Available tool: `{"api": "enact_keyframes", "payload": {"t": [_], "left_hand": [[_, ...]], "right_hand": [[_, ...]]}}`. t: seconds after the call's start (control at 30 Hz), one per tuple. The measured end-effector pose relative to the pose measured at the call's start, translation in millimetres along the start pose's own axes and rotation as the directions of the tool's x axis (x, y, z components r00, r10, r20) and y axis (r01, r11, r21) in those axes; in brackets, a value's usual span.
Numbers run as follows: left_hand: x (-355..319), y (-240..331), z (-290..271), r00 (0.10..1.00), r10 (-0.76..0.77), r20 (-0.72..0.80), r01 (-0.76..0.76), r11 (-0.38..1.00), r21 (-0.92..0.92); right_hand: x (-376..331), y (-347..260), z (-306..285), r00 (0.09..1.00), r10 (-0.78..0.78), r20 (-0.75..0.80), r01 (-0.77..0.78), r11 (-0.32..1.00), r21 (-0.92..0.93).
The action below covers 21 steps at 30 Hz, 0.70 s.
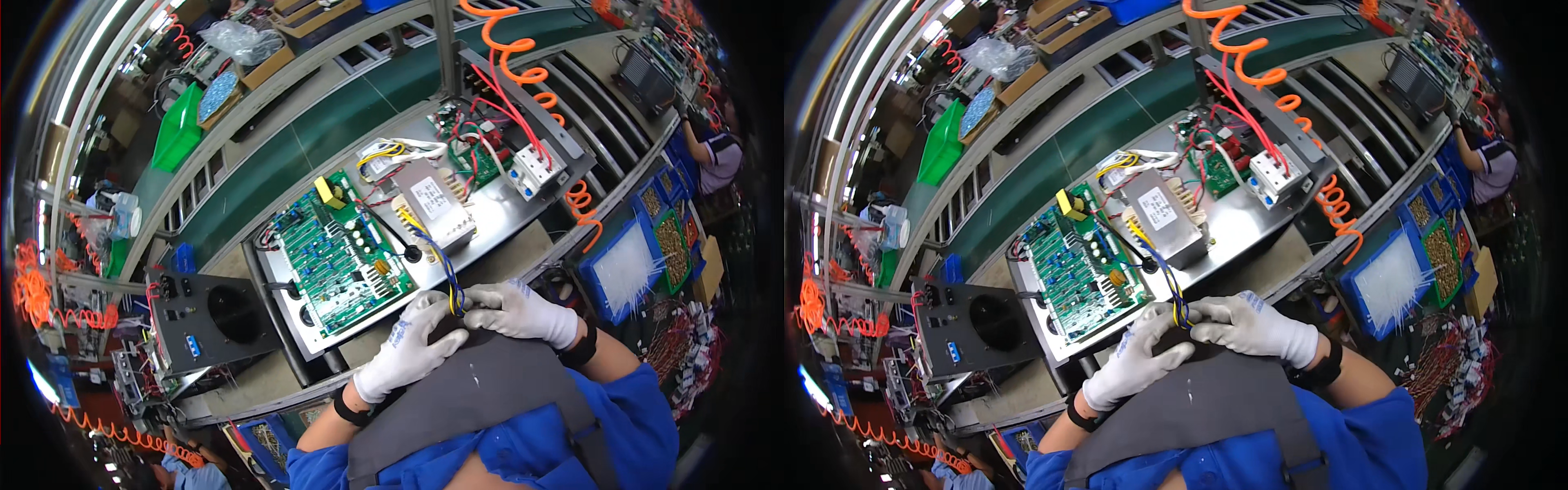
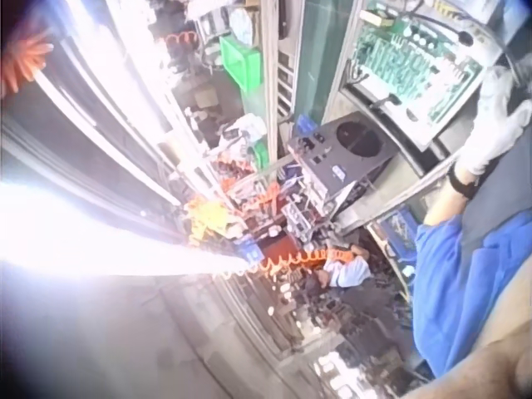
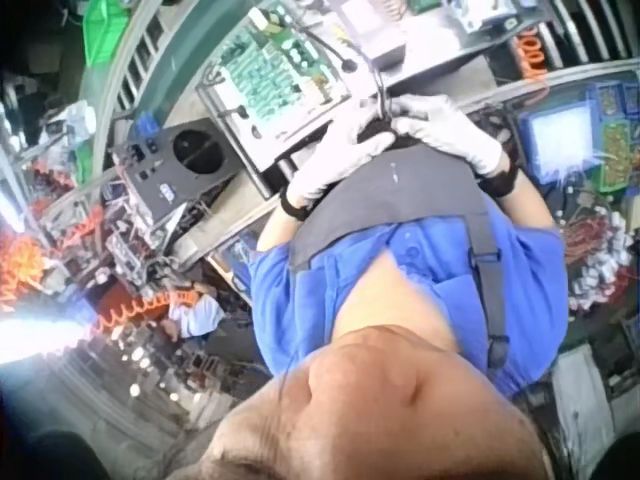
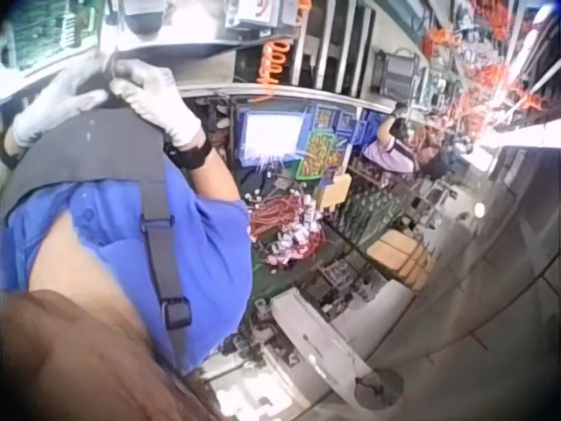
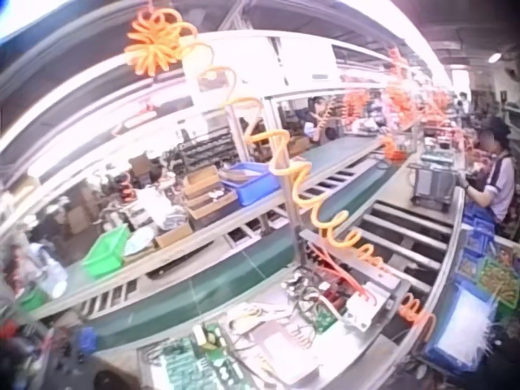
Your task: Assembling and wiring components inside a large electronic machine or inverter on a factory assembly line.
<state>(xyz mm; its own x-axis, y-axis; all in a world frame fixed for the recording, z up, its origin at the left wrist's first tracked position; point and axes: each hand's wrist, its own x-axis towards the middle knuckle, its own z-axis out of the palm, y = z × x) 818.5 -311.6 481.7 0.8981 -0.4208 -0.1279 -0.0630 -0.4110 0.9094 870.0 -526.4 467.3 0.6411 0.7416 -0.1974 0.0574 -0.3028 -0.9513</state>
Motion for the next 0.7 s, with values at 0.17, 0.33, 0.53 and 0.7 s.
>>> {"api": "enact_keyframes", "payload": {"t": [0.17,0.33,0.53,0.7], "left_hand": [[-44.2,-41.4,-2.2,0.935,-0.307,-0.175,0.213,0.885,-0.414],[-87.0,-44.7,-29.4,0.914,-0.401,-0.054,0.219,0.603,-0.767],[-103.8,2.4,-92.9,0.778,0.417,-0.470,0.046,0.708,0.704],[-100.6,34.7,-110.0,0.777,0.597,-0.198,0.012,0.300,0.954]], "right_hand": [[38.6,-5.7,32.4,0.979,-0.137,0.149,0.164,0.969,-0.186],[57.5,-65.9,17.0,0.943,-0.064,0.326,0.239,0.812,-0.533],[117.0,-132.5,13.0,0.708,-0.646,0.284,0.666,0.478,-0.573],[163.8,-130.1,13.8,0.642,-0.185,0.744,0.263,0.965,0.012]]}}
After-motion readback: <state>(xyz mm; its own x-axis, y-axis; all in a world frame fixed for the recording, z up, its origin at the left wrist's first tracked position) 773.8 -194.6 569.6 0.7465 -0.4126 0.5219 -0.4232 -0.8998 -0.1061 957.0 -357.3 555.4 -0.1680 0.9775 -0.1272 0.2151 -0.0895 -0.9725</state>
